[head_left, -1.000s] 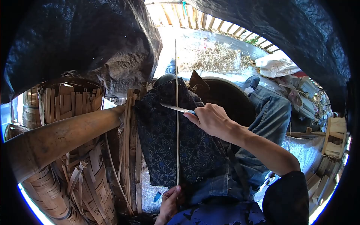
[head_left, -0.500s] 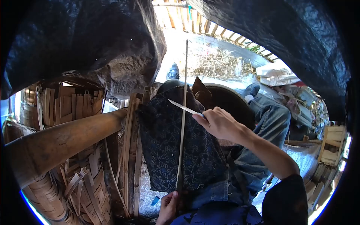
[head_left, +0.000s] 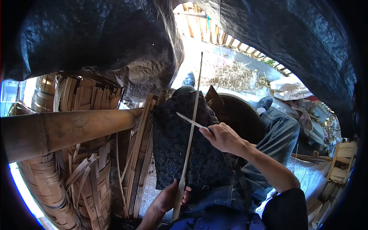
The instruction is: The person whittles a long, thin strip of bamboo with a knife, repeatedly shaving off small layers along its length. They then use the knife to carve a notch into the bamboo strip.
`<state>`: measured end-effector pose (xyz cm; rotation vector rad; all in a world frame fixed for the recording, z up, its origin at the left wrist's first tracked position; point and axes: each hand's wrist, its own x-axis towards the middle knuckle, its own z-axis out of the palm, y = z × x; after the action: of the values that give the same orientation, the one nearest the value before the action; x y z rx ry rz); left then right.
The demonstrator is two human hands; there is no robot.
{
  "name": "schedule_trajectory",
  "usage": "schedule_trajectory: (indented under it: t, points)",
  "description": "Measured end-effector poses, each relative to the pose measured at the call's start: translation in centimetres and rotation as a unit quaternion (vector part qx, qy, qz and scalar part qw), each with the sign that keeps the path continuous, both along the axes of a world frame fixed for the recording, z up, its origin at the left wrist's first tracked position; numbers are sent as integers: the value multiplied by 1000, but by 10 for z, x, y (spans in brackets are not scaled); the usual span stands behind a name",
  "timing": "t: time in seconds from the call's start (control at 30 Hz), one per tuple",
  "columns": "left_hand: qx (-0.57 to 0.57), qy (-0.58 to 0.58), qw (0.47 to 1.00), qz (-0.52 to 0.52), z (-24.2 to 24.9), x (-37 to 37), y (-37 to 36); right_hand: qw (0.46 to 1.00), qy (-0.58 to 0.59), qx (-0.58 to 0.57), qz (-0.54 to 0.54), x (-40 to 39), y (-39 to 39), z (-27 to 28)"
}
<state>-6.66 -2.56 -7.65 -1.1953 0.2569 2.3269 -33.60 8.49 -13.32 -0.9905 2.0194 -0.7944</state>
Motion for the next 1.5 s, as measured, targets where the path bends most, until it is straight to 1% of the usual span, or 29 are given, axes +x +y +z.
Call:
schedule_trajectory:
  t: [0.03, 0.1, 0.17, 0.2, 0.23, 0.3, 0.33, 0.37, 0.43, 0.53, 0.57, 0.63, 0.67, 0.7, 0.77, 0.8, 0.83, 0.9, 0.97, 1.03, 1.1, 1.17, 1.2, 1.23, 1.3, 1.33, 1.37, 1.43, 1.5]
  points:
    - [-8, 12, 1000, -9, -5, -1, -2, 999, 8, -27, -14, 2, 1, 0]
    - [-17, 27, 999, -25, -2, -7, -2, 999, 31, -31, -16, 5, 1, 5]
    - [-140, 66, 987, -43, 16, -18, -2, 998, 6, -55, -1, 7, -1, 14]
    - [-187, 36, 980, -60, 30, -34, -1, 997, 19, -80, 12, 10, -1, 13]
    - [-193, 36, 979, -59, 30, -39, -3, 996, 19, -87, 13, 14, -1, 15]
    - [-206, 45, 977, 4, 19, -45, -7, 992, 8, -124, 15, 22, -2, 21]
    - [-248, 44, 967, 27, 13, -51, -6, 991, 20, -133, 10, 26, -3, 17]
    - [-250, 47, 967, 30, 9, -53, -8, 990, 24, -135, 12, 26, -3, 15]
    - [-370, 39, 924, -90, 4, -54, -9, 982, 71, -171, -47, 25, -1, 17]
    - [-419, 83, 895, -128, 25, -50, 6, 988, 47, -129, -65, 15, 4, 29]
    - [-420, 84, 894, -131, 28, -46, 12, 988, 47, -131, -68, 16, 4, 23]
    - [-460, 112, 859, -195, 29, -35, 21, 973, -32, -170, -155, 17, -2, 12]
    - [-448, 124, 860, -209, 27, -29, 23, 962, -65, -178, -198, 19, -5, 11]
    - [-450, 123, 860, -208, 27, -28, 25, 962, -65, -179, -197, 19, -11, 11]
    - [-432, 145, 861, -226, 28, -26, 31, 894, -275, -228, -270, 19, -22, 9]
    - [-434, 145, 860, -225, 27, -26, 32, 874, -309, -224, -299, 19, -25, 19]
    - [-411, 150, 871, -224, 25, -26, 32, 875, -310, -225, -297, 18, -28, 18]
    - [-391, 155, 880, -220, 22, -31, 28, 842, -374, -253, -295, 15, -33, 16]
    - [-332, 167, 915, -160, 21, -50, 18, 844, -385, -255, -274, 17, -35, 22]
    - [-336, 167, 916, -140, 19, -67, 12, 865, -376, -243, -227, 22, -37, 29]
    - [-322, 228, 909, -133, 4, -71, 3, 877, -368, -217, -222, 19, -33, 19]
    - [-333, 209, 913, -108, -2, -76, 8, 930, -156, -230, -241, 11, -24, 3]
    - [-347, 154, 921, -91, -1, -78, 10, 933, -74, -233, -264, 11, -16, 5]
    - [-359, 96, 926, -74, 0, -78, 11, 934, -76, -229, -262, 11, -6, 11]
    - [-319, 58, 945, -52, 4, -79, 8, 972, 10, -134, -195, 11, 18, 27]
    - [-284, 25, 958, -33, 4, -79, 5, 980, 6, -147, -135, 12, 26, 28]
    - [-280, 21, 959, -32, 1, -78, 2, 981, 2, -142, -134, 14, 30, 28]
    - [-254, 61, 965, -21, -5, -75, -3, 984, 96, -142, -38, 20, 36, 27]
    - [-262, 54, 963, -18, -3, -79, -1, 987, 103, -117, -31, 20, 38, 31]
